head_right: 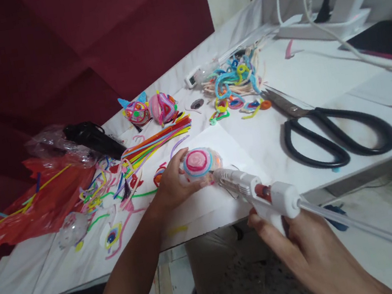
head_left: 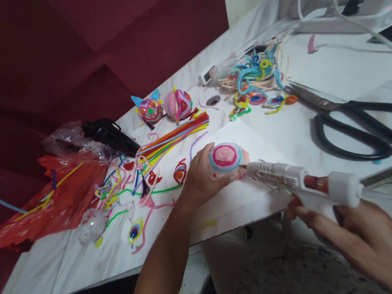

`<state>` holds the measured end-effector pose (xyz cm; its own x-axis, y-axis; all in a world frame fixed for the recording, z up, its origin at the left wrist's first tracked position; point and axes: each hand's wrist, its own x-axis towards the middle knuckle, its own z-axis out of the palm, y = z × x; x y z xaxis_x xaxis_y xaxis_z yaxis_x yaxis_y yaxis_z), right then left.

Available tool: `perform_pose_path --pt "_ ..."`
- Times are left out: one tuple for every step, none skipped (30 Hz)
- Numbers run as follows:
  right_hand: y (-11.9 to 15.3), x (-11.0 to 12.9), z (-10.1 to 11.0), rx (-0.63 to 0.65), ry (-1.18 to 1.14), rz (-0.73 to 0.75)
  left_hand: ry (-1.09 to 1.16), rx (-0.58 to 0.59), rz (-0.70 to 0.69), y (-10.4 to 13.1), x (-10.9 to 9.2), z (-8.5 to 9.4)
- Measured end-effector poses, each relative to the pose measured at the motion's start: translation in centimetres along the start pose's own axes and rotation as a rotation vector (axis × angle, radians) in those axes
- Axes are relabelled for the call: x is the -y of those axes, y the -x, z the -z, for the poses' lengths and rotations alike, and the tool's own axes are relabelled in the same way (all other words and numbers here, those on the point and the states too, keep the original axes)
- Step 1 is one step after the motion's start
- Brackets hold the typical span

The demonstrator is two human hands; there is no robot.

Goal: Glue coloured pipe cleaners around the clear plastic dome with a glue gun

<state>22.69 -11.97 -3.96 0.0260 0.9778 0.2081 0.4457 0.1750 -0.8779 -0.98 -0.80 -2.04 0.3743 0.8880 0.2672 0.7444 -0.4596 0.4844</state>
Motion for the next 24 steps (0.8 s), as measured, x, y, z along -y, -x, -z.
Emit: perform_pose_path --pt "0.1 -0.2 0.0 0.006 0.004 0.010 -0.004 0.012 -0.024 0.0 0.0 0.1" --pt "0.1 -0.3 0.0 0.018 0.005 0.024 -0.008 0.026 -0.047 0.0 0.0 0.2" --pt "0.1 -0.4 0.0 0.026 0.002 0.038 -0.010 0.038 -0.060 0.0 -0.1 0.3" --pt "0.1 -0.4 0.0 0.024 0.002 0.037 -0.009 0.044 -0.064 0.0 -0.1 0.4" --pt "0.2 -0.3 0.0 0.017 0.002 0.035 -0.005 0.046 -0.062 0.0 -0.2 0.4" --pt "0.2 -0.1 0.0 0.012 0.001 0.032 0.002 0.042 -0.054 0.0 -0.3 0.4" --pt "0.2 0.0 0.0 0.007 0.001 0.025 0.009 0.035 -0.047 0.0 -0.4 0.4" --pt "0.2 0.2 -0.1 0.003 0.000 0.016 0.016 0.028 -0.041 0.0 -0.4 0.4" --pt "0.2 0.4 -0.1 0.001 -0.003 0.006 0.023 0.023 -0.036 0.0 -0.5 0.3" --pt "0.2 0.5 -0.1 0.001 -0.007 -0.001 0.028 0.020 -0.031 0.0 -0.5 0.3" --pt "0.2 0.6 -0.1 0.001 -0.013 -0.001 0.032 0.017 -0.022 0.0 -0.5 0.2" --pt "0.2 0.7 -0.1 0.002 -0.018 0.006 0.036 0.014 -0.012 0.0 -0.5 0.1" --pt "0.2 0.7 -0.2 0.005 -0.023 0.020 0.038 0.015 -0.005 0.1 -0.5 0.1" --pt "0.2 0.7 -0.2 0.011 -0.029 0.040 0.038 0.014 0.001 0.1 -0.4 0.0" --pt "0.2 0.7 -0.2 0.013 -0.032 0.060 0.035 0.014 0.003 0.1 -0.4 0.0" --pt "0.3 0.7 -0.2 0.016 -0.026 0.074 0.032 0.015 0.001 0.1 -0.3 0.0" --pt "0.3 0.7 -0.2 0.015 -0.017 0.078 0.028 0.017 -0.004 0.1 -0.3 0.0" --pt "0.3 0.7 -0.2 0.020 -0.007 0.078 0.023 0.018 -0.008 0.1 -0.3 0.0" --pt "0.3 0.7 -0.2 0.025 0.003 0.077 0.019 0.017 -0.010 0.1 -0.2 0.0" --pt "0.3 0.7 -0.3 0.024 0.008 0.080 0.014 0.017 -0.010 0.1 -0.2 0.0" --pt "0.3 0.7 -0.3 0.026 0.007 0.084 0.010 0.018 -0.008 0.1 -0.2 0.0" --pt "0.4 0.7 -0.3 0.023 0.003 0.094 0.006 0.018 -0.006 0.1 -0.2 0.0" --pt "0.4 0.8 -0.3 0.019 -0.001 0.103 0.003 0.019 -0.004 0.1 -0.2 0.0" --pt "0.4 0.8 -0.4 0.014 0.001 0.105 0.000 0.020 -0.002 0.2 -0.2 0.0"
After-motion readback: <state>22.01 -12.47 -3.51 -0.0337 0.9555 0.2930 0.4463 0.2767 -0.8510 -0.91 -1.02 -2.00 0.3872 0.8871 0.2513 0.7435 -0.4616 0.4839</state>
